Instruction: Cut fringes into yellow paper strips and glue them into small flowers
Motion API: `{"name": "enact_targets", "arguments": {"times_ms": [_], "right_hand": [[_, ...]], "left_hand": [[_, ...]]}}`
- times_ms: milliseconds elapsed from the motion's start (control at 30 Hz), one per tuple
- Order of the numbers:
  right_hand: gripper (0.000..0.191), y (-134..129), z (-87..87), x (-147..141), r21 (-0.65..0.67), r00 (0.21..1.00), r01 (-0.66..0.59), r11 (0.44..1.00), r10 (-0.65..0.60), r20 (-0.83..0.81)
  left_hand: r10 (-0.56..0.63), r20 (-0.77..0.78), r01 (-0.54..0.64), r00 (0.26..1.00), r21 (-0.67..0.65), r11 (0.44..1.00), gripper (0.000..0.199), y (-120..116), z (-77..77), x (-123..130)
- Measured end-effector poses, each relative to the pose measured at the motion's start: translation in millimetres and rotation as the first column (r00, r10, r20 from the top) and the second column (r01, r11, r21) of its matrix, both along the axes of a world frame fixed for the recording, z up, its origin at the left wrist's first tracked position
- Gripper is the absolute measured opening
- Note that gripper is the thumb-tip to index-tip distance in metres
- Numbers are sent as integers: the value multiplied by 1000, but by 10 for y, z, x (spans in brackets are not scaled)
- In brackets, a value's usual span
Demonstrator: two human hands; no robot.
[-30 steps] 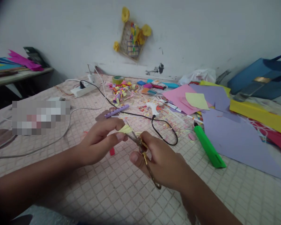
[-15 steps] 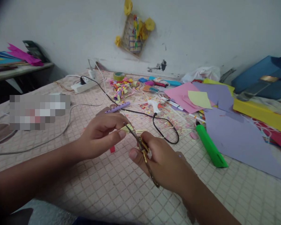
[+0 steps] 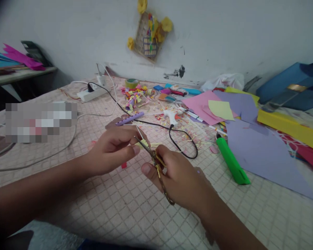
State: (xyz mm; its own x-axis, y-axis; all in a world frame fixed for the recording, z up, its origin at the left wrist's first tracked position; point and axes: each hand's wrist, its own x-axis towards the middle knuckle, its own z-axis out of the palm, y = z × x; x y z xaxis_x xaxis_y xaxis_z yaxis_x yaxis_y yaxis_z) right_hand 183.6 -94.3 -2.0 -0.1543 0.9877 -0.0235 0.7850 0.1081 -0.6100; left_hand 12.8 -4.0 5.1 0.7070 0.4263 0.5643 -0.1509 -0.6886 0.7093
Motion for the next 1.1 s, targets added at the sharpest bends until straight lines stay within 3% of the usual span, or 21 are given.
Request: {"name": "enact_targets", "arguments": {"times_ms": [1100], "right_hand": [[33,26,-99,11,6,995,46,999,-46,90]], "left_hand": [[33,-4,-33,999,-51,998,21,42,-44,18]]}}
